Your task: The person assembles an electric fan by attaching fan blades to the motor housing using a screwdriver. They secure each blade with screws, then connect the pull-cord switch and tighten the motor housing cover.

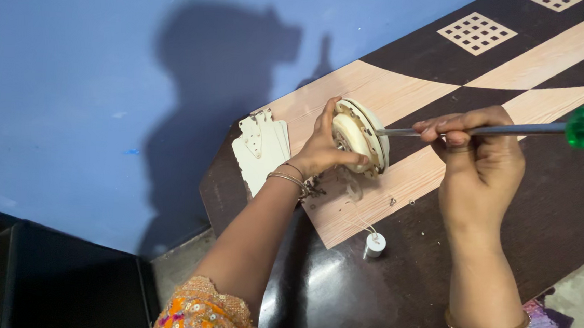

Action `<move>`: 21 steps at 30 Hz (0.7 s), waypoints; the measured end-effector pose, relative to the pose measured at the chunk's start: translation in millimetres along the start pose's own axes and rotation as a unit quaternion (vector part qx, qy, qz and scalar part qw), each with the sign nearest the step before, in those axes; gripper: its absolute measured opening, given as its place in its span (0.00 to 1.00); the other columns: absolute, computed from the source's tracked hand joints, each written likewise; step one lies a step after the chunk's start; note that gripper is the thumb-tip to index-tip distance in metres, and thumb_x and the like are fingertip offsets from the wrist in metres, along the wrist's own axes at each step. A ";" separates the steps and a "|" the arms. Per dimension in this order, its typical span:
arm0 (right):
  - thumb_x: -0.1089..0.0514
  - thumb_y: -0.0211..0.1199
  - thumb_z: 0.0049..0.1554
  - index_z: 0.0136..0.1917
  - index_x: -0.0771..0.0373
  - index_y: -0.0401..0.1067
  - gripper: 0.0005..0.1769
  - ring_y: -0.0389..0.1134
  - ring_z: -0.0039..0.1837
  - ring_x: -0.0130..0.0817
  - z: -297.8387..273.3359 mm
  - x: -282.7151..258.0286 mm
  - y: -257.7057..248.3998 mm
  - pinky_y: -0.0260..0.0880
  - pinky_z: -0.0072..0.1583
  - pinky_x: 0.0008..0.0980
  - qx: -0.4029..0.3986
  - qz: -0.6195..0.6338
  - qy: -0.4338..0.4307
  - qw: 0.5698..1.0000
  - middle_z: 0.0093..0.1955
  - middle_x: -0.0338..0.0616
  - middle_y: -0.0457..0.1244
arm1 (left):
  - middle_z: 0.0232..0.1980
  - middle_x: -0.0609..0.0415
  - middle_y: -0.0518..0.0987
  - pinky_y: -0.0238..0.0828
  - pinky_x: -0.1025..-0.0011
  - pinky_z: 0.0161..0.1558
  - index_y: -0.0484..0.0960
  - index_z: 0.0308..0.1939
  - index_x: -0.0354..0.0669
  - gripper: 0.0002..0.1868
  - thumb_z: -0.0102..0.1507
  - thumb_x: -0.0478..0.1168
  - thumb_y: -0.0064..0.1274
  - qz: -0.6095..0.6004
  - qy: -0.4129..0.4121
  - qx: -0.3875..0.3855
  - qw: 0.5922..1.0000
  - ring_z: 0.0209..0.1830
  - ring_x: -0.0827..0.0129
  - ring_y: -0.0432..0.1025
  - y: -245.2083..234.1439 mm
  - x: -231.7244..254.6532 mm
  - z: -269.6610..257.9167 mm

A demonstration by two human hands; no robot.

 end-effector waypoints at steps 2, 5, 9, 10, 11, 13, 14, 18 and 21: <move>0.60 0.59 0.74 0.54 0.65 0.62 0.09 0.73 0.57 0.34 1.6 -2.3 1.2 0.79 0.65 0.33 -0.006 -0.010 0.000 1.000 0.48 0.45 0.68 | 0.78 0.36 0.47 0.53 0.52 0.75 0.31 0.81 0.56 0.80 0.37 0.48 0.74 0.008 0.014 -0.004 1.000 0.80 0.42 0.47 1.1 4.2 2.2; 0.60 0.59 0.74 0.53 0.66 0.63 0.09 0.73 0.57 0.34 2.7 -7.0 3.3 0.78 0.65 0.32 -0.017 -0.013 -0.005 1.000 0.48 0.46 0.68 | 0.78 0.36 0.50 0.55 0.52 0.75 0.33 0.81 0.56 0.77 0.39 0.49 0.72 0.007 -0.002 -0.013 1.000 0.79 0.41 0.48 5.9 2.6 2.1; 0.61 0.59 0.74 0.53 0.66 0.63 0.09 0.73 0.58 0.34 5.0 -8.0 5.9 0.78 0.64 0.32 -0.008 -0.020 0.011 1.000 0.48 0.45 0.67 | 0.77 0.33 0.57 0.53 0.53 0.75 0.30 0.80 0.53 0.74 0.44 0.53 0.70 -0.089 -0.024 -0.066 0.994 0.79 0.42 0.53 17.8 -2.1 -4.7; 0.61 0.59 0.74 0.53 0.65 0.63 0.09 0.73 0.58 0.34 5.0 -7.8 6.5 0.78 0.64 0.32 -0.006 -0.020 0.015 1.000 0.48 0.45 0.67 | 0.77 0.33 0.57 0.54 0.52 0.74 0.29 0.80 0.53 0.74 0.44 0.53 0.69 -0.105 -0.046 -0.072 0.991 0.78 0.42 0.53 20.4 -7.0 -8.1; 0.61 0.58 0.74 0.53 0.65 0.62 0.09 0.73 0.58 0.34 4.9 -8.5 7.9 0.77 0.63 0.31 -0.011 -0.017 0.014 1.000 0.48 0.45 0.67 | 0.77 0.34 0.56 0.56 0.51 0.73 0.28 0.80 0.54 0.74 0.44 0.54 0.68 -0.122 -0.068 -0.077 0.987 0.78 0.42 0.53 22.8 -12.4 -12.6; 0.61 0.58 0.74 0.53 0.65 0.62 0.08 0.73 0.57 0.34 4.6 -9.3 10.8 0.77 0.62 0.30 -0.018 -0.010 0.013 1.000 0.47 0.44 0.67 | 0.78 0.33 0.54 0.53 0.51 0.74 0.26 0.81 0.52 0.74 0.46 0.56 0.67 -0.134 -0.067 -0.079 0.985 0.79 0.42 0.51 23.9 -15.2 -20.3; 0.62 0.57 0.74 0.53 0.64 0.62 0.08 0.73 0.57 0.34 4.1 -9.3 12.4 0.78 0.62 0.30 -0.020 -0.005 0.013 1.000 0.46 0.44 0.67 | 0.78 0.32 0.54 0.49 0.52 0.77 0.25 0.81 0.50 0.74 0.47 0.56 0.67 -0.130 -0.045 -0.077 0.988 0.80 0.41 0.50 22.4 -12.0 -23.5; 0.66 0.56 0.75 0.52 0.64 0.61 0.08 0.72 0.55 0.33 3.5 -12.5 17.1 0.78 0.65 0.33 -0.035 -0.015 -0.004 0.999 0.46 0.44 0.67 | 0.81 0.32 0.36 0.51 0.48 0.74 0.24 0.80 0.47 0.78 0.43 0.55 0.69 -0.032 0.069 0.004 0.997 0.82 0.41 0.36 7.0 19.8 -29.5; 0.69 0.54 0.75 0.50 0.65 0.61 0.09 0.72 0.55 0.32 1.9 -13.4 18.0 0.77 0.63 0.34 -0.039 -0.082 -0.011 0.996 0.45 0.45 0.66 | 0.81 0.31 0.45 0.45 0.46 0.79 0.41 0.82 0.41 0.73 0.45 0.60 0.72 0.047 0.177 0.033 0.983 0.83 0.39 0.41 10.8 55.1 -40.5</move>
Point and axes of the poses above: each hand's wrist, its own z-axis towards the middle knuckle, its own y-axis out of the palm, x = y × z, the point moved 8 cm from there along z, towards the middle knuckle
